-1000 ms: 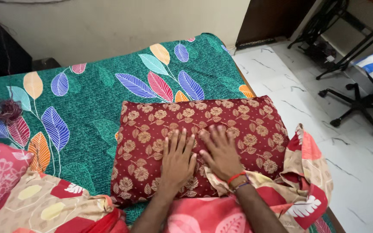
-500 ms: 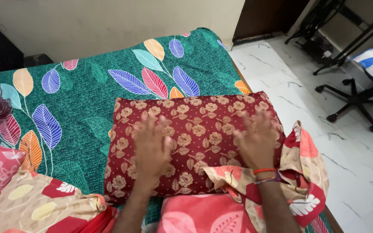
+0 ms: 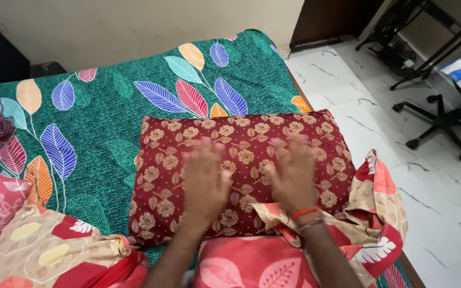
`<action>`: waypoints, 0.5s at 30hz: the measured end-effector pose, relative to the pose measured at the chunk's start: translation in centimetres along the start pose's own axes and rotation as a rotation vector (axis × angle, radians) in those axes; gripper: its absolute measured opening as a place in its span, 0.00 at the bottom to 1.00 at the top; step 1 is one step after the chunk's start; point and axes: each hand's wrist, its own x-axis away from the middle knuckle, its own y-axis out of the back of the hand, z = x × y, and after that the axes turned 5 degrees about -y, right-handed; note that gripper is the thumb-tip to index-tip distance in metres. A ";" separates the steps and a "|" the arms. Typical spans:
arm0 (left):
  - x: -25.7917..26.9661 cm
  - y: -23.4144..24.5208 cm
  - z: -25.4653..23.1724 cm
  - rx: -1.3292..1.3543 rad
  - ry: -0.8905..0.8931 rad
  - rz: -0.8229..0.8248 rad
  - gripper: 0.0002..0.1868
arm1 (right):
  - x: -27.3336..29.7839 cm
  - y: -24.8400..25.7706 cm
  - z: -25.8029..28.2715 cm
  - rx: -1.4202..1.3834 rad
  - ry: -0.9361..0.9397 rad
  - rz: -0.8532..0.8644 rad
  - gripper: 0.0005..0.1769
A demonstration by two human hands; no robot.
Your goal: The person puts a patterned pillowcase onto a pillow on a bed by hand, sliding the pillow inside the fabric and smoothing it out.
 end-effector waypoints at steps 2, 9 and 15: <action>1.3 -0.6 -2.1 0.035 -0.092 0.068 0.35 | 1.1 -1.5 2.5 0.044 0.103 0.076 0.37; 1.6 -3.0 -2.0 0.040 -0.087 0.154 0.35 | 0.9 -4.0 1.7 0.041 0.175 0.186 0.36; 1.7 -4.7 -1.3 0.003 -0.072 0.130 0.34 | 1.2 -5.9 -2.1 0.233 0.006 0.140 0.36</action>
